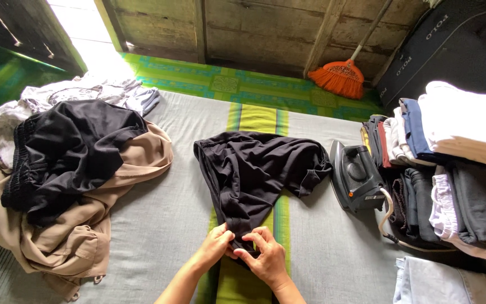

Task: Ironing a pair of jeans and then folding the jeans and a black shirt.

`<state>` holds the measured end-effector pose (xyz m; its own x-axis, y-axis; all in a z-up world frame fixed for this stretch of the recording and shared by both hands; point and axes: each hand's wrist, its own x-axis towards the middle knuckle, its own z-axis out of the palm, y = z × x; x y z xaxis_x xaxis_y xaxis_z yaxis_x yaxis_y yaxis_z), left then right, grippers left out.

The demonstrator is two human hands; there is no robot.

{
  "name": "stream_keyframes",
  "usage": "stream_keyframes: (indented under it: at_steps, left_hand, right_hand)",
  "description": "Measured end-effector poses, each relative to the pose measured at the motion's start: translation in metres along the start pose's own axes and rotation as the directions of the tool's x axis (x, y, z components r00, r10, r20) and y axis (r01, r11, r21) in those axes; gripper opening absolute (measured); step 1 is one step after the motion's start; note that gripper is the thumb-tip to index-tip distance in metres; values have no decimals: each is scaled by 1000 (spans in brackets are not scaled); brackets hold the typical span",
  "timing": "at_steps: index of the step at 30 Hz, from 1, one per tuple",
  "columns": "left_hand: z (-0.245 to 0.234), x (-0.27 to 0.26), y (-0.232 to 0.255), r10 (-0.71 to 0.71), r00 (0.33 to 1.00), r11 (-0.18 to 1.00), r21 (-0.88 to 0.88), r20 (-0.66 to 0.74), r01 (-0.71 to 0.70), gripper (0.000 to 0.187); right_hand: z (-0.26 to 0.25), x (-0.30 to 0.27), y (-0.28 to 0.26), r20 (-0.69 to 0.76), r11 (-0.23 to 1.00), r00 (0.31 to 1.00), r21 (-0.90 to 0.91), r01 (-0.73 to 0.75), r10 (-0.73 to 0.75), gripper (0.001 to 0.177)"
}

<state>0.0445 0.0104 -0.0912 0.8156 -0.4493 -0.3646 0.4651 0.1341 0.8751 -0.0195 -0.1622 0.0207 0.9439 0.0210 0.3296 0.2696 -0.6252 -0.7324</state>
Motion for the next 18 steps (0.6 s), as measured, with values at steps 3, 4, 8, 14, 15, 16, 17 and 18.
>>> stream_keyframes:
  at_steps: [3,4,8,14,15,16,17,18]
  left_hand:
    - [-6,0,-6,-18,1000,997,-75,25,19,29]
    - [-7,0,-8,-13,999,997,-79,41,17,28]
    - [3,-13,19,-30,998,999,-38,60,32,28]
    - [-6,-24,36,-85,995,971,-218,56,95,33]
    - [-16,-23,29,-23,998,931,-362,59,43,35]
    - [-25,-22,23,38,998,869,-495,57,-5,37]
    - [-31,-25,25,37,998,870,-494,57,-4,37]
    - [-35,-25,27,77,997,831,-555,28,-49,40]
  right_hand:
    - [9,-7,19,-6,1000,1000,11,-14,14,23]
    - [13,-10,29,-10,999,1000,20,-28,28,18]
    - [16,-10,50,-46,997,998,54,-47,50,17]
    - [9,-17,143,-405,821,793,536,-198,455,18]
    - [-8,-10,135,-288,545,606,786,-293,741,13]
    - [-24,-3,127,-67,188,383,939,-289,922,9]
    - [-30,-10,141,-67,187,382,939,-287,922,9]
    - [-37,-17,156,-115,229,449,951,-209,886,14]
